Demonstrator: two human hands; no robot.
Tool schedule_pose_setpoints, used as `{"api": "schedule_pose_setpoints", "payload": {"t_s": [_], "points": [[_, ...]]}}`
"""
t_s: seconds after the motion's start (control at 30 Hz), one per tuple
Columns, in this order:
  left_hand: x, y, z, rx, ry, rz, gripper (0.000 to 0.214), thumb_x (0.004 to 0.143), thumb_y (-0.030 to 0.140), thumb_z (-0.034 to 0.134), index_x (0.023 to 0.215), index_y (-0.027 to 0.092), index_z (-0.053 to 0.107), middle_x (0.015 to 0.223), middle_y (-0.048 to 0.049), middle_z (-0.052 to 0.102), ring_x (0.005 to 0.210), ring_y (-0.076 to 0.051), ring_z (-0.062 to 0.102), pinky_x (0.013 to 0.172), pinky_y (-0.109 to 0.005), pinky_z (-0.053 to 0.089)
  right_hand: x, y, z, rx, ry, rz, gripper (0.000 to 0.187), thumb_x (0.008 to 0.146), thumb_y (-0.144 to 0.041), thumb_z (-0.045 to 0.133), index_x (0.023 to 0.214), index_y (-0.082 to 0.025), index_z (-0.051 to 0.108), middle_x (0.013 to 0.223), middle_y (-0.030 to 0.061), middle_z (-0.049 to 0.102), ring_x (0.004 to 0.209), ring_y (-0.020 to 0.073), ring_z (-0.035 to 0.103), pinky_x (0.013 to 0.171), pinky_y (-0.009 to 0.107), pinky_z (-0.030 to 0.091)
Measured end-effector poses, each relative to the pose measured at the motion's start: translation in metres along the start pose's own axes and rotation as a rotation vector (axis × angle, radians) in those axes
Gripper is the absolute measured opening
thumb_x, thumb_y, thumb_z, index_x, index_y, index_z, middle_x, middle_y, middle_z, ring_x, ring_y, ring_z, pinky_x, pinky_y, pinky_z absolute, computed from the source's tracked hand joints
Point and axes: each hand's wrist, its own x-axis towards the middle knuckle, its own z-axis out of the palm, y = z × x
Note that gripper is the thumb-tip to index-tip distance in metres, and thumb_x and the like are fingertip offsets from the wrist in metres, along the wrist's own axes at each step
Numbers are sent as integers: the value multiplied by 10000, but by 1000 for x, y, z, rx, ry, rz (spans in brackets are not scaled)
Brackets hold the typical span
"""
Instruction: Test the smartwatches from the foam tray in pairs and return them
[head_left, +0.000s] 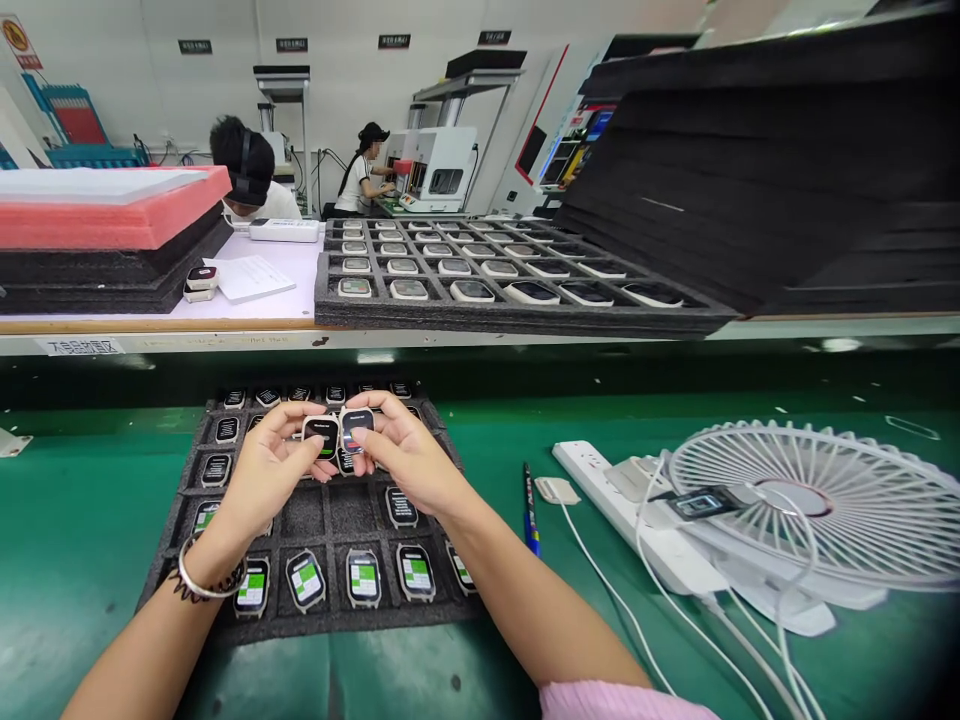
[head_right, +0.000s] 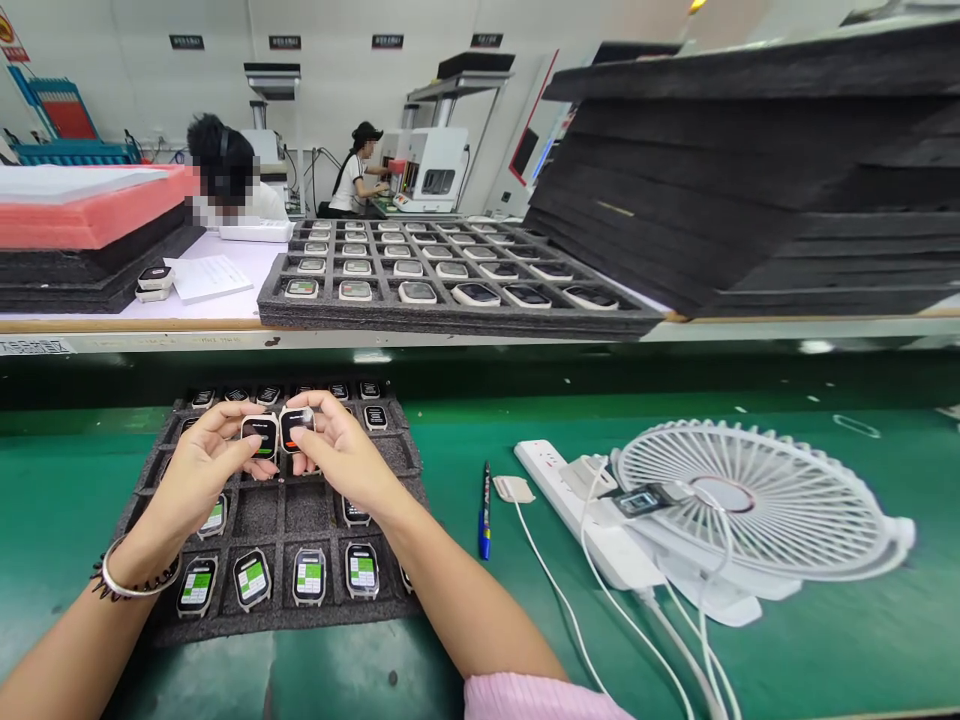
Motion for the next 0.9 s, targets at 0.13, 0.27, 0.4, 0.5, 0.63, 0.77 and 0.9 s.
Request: {"api": "schedule_pose_setpoints", "payload": {"t_s": [0.13, 0.27, 0.4, 0.5, 0.63, 0.77, 0.9], "points": [[0, 2, -1, -8, -6, 6, 407, 772, 299, 744, 1115, 148, 587, 1076, -79, 676, 592, -133, 716, 592, -246, 610, 0, -2, 1, -12, 3, 5, 340, 816, -249, 655, 1123, -217, 511, 806, -29, 604, 589, 131, 586, 569, 265, 413], [-1, 4, 0, -4, -22, 12, 437, 751, 262, 734, 1143, 142, 584, 1017, -59, 679, 603, -122, 710, 609, -233, 603, 0, -3, 1, -1, 8, 13, 386, 812, -263, 637, 1167, -215, 492, 816, -25, 616, 586, 132, 583, 572, 270, 404], [0, 4, 1, 3, -20, -5, 466, 739, 259, 732, 1164, 144, 580, 1072, -70, 669, 621, -118, 706, 619, -239, 602, 1, -3, 1, 12, 23, 16, 420, 840, -310, 643, 1211, -205, 475, 792, -31, 612, 576, 127, 570, 570, 265, 395], [1, 4, 0, 6, -36, 3, 474, 744, 249, 725, 1182, 147, 577, 1073, -68, 671, 634, -115, 697, 631, -244, 595, 1, -1, 1, 0, 38, 15, 400, 857, -352, 667, 1186, -200, 496, 767, -37, 597, 561, 123, 558, 556, 260, 392], [-2, 5, -1, 44, -25, 44, 513, 744, 212, 730, 1230, 162, 576, 1084, -66, 673, 704, -109, 677, 690, -242, 582, 1, 0, 1, -12, 41, -1, 356, 846, -337, 668, 1141, -208, 516, 765, -37, 600, 564, 127, 563, 557, 263, 399], [-9, 11, 2, 69, -11, 122, 575, 749, 181, 766, 1285, 195, 561, 1154, -76, 658, 942, -149, 661, 796, -234, 564, 1, -2, 3, 10, 35, -18, 378, 798, -252, 654, 1151, -216, 524, 798, -32, 619, 596, 136, 588, 573, 269, 414], [-27, 27, 10, 10, -34, 147, 553, 759, 147, 792, 1265, 241, 590, 1133, -65, 665, 943, -148, 655, 800, -224, 559, 0, -7, 3, 77, 14, -15, 433, 791, -217, 683, 1193, -221, 522, 851, -13, 638, 674, 154, 628, 623, 275, 472]]}}
